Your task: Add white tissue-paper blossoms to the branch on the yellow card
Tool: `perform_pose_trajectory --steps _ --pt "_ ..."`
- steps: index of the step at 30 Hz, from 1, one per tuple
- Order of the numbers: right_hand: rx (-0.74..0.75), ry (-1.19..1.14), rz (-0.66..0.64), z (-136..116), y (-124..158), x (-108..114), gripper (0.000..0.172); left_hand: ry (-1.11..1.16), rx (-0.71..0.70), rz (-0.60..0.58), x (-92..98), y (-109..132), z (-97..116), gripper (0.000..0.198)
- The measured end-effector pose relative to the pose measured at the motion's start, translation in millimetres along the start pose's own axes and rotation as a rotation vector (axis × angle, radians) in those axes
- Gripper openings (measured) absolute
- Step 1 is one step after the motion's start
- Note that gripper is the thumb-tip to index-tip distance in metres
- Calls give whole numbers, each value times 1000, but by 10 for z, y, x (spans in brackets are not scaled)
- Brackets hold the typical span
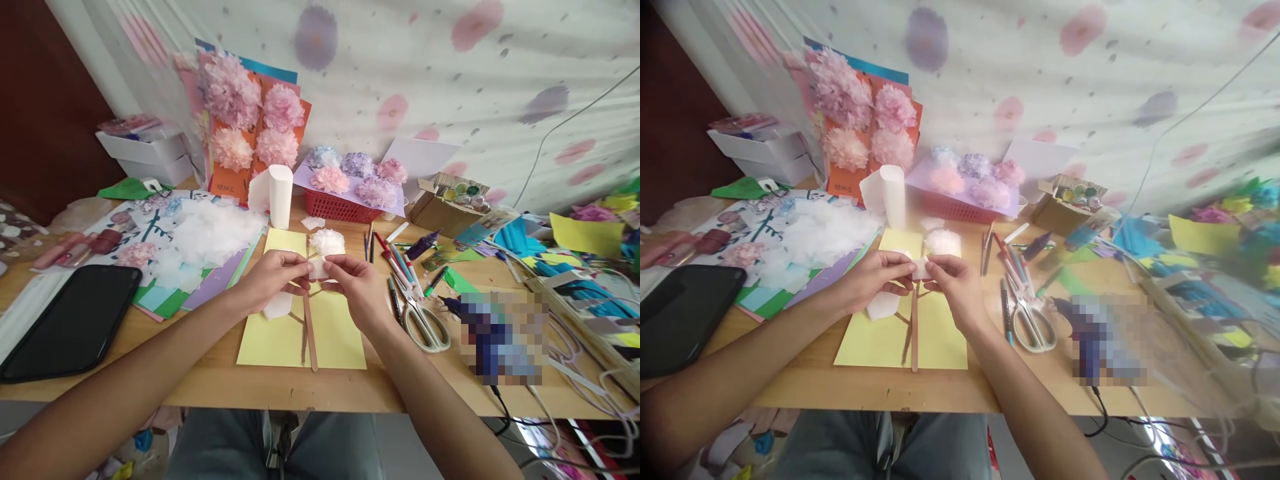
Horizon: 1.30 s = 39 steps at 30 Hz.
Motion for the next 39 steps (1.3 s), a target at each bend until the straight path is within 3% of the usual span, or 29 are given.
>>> perform_pose_trajectory --steps 4,8,21,26,32,34,39 --pt "-8 33 -62 3 18 -78 29 44 5 49 23 -3 -33 28" --pt "8 23 -32 15 9 -72 26 141 48 76 35 -15 -95 28" --pt "71 39 -53 5 15 -86 12 220 39 62 34 -25 -108 27" --pt "167 120 -65 -36 26 -110 8 171 -6 39 13 -1 -36 41" --pt "251 200 -75 -120 75 -116 10 60 -78 68 19 25 20 34" --pt "235 176 -57 -140 74 -95 8 47 -88 79 32 18 11 34" --pt "105 214 -86 -38 13 -101 25 -71 -152 87 35 9 39 34"
Point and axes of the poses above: each hand's wrist, its own y-axis away from the middle knuckle, its own x-axis out of the back of the hand, z = x × y, the point moved 9 cm from there along -y, towards the middle knuckle, and after that the axes turned 10 degrees about -y, right-handed, at the moved point
